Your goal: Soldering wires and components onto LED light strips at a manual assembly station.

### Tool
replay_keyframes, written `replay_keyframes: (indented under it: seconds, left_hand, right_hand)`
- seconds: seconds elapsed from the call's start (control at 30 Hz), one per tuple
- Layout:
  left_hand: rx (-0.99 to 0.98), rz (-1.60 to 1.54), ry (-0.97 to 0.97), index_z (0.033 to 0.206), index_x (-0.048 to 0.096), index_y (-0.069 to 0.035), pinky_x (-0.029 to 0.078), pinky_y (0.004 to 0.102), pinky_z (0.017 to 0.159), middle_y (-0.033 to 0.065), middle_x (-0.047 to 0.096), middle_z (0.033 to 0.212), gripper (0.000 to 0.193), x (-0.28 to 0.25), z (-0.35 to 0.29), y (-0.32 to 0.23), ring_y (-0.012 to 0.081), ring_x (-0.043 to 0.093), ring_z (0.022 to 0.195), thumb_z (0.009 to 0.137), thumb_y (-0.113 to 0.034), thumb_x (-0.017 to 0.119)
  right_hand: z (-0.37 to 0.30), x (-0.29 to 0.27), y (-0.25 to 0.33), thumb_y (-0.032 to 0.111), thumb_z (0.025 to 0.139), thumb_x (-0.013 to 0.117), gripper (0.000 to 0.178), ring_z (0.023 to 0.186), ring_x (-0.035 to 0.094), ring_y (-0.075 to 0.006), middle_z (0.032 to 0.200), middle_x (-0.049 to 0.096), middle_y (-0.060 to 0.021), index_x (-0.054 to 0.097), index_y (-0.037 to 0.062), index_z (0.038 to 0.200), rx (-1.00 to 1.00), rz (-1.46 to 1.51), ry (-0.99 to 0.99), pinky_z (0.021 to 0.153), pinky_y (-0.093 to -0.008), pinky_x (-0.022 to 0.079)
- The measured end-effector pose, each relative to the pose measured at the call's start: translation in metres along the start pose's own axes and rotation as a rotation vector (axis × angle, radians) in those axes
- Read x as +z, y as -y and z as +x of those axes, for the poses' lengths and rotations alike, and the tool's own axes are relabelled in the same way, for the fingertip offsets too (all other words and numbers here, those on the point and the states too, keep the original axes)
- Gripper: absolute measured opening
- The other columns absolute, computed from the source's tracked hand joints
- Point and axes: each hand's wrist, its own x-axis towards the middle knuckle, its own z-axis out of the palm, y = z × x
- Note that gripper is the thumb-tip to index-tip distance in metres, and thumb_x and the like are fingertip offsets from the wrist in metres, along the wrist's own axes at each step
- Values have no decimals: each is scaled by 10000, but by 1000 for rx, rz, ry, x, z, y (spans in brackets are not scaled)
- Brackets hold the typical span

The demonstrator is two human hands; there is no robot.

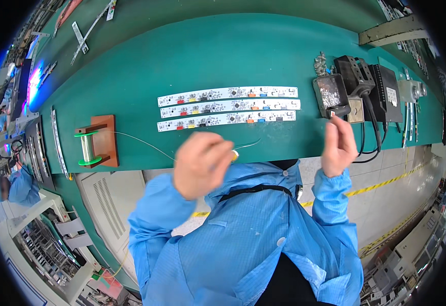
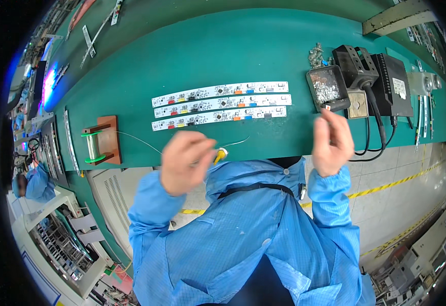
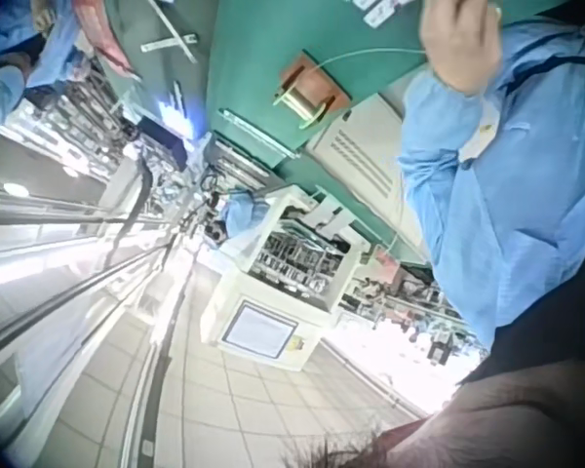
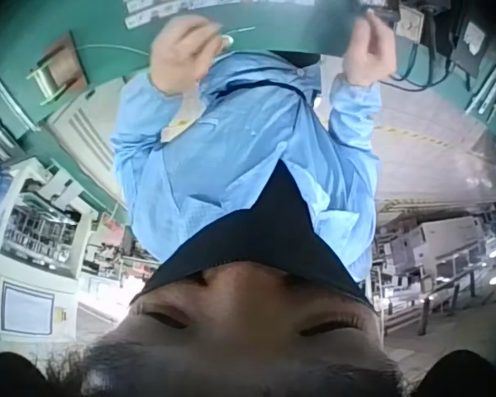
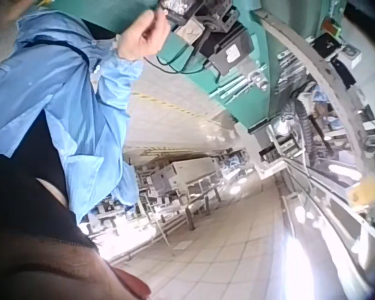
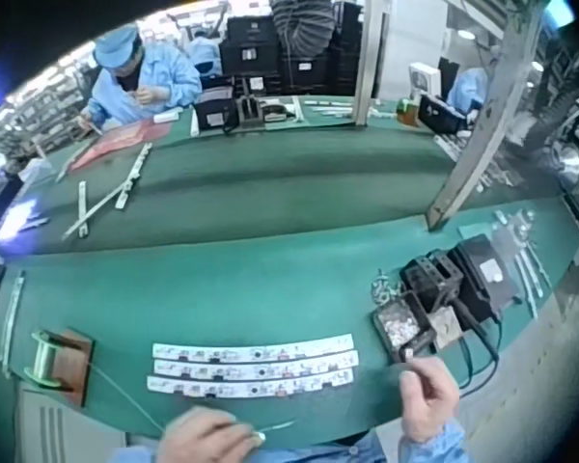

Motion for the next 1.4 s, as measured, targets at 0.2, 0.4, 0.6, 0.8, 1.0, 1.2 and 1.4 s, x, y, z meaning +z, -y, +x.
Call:
replay_keyframes:
  seconds: [0.2, 0.4, 0.6, 0.8, 1.0, 1.2, 1.4]
  left_hand:
    - [14, 13, 1, 863, 671, -28, 456, 357, 616, 77, 579, 824, 185, 46, -12, 0, 252, 562, 703, 692, -6, 736]
    - [26, -12, -15, 850, 673, -28, 456, 361, 613, 75, 582, 815, 179, 56, -13, 2, 250, 551, 686, 684, -2, 735]
    - [7, -84, -36, 848, 678, -29, 470, 364, 635, 78, 600, 837, 176, 62, -10, -4, 259, 571, 715, 682, -4, 733]
    - [43, -72, -111, 880, 689, -14, 484, 362, 640, 108, 627, 897, 216, 33, 15, -22, 289, 593, 759, 673, -13, 748]
    - [229, 7, 87, 811, 695, -54, 492, 378, 612, 94, 626, 853, 103, 29, 114, -22, 275, 598, 721, 716, -47, 734]
    - [169, -69, 236, 886, 721, -35, 530, 391, 708, 126, 667, 870, 109, 106, 230, 19, 316, 650, 825, 820, -49, 636]
    - [156, -141, 356, 933, 730, -24, 525, 336, 669, 104, 676, 871, 129, 152, 266, 7, 224, 646, 738, 824, -54, 668]
  right_hand:
    - [12, -47, -26, 224, 994, 557, 449, 556, 377, -19, 1024, 637, -60, 466, 14, 1380, 565, 510, -255, 445, -180, 272]
    - [50, -56, -45, 332, 1030, 466, 450, 588, 362, -34, 1106, 638, -58, 451, 90, 1409, 585, 677, -256, 463, -175, 295]
    - [61, -50, -40, 339, 1028, 468, 462, 574, 381, -45, 1147, 647, -98, 454, 78, 1408, 552, 581, -185, 454, -180, 294]
    - [7, -63, -31, 205, 971, 587, 308, 576, 440, -60, 883, 624, -86, 559, 16, 1213, 354, 313, -492, 474, -183, 306]
    - [-27, -21, -26, 188, 1009, 447, 371, 752, 564, -158, 1089, 620, -171, 459, -5, 1326, 10, 129, -295, 657, -319, 481]
    - [-26, 0, -44, 207, 1007, 457, 393, 771, 571, -213, 1165, 566, -233, 410, 52, 1366, -239, 76, -258, 704, -352, 480]
    - [-29, -1, -53, 236, 1008, 454, 394, 764, 566, -221, 1175, 550, -241, 414, 61, 1358, -195, 134, -282, 686, -343, 474]
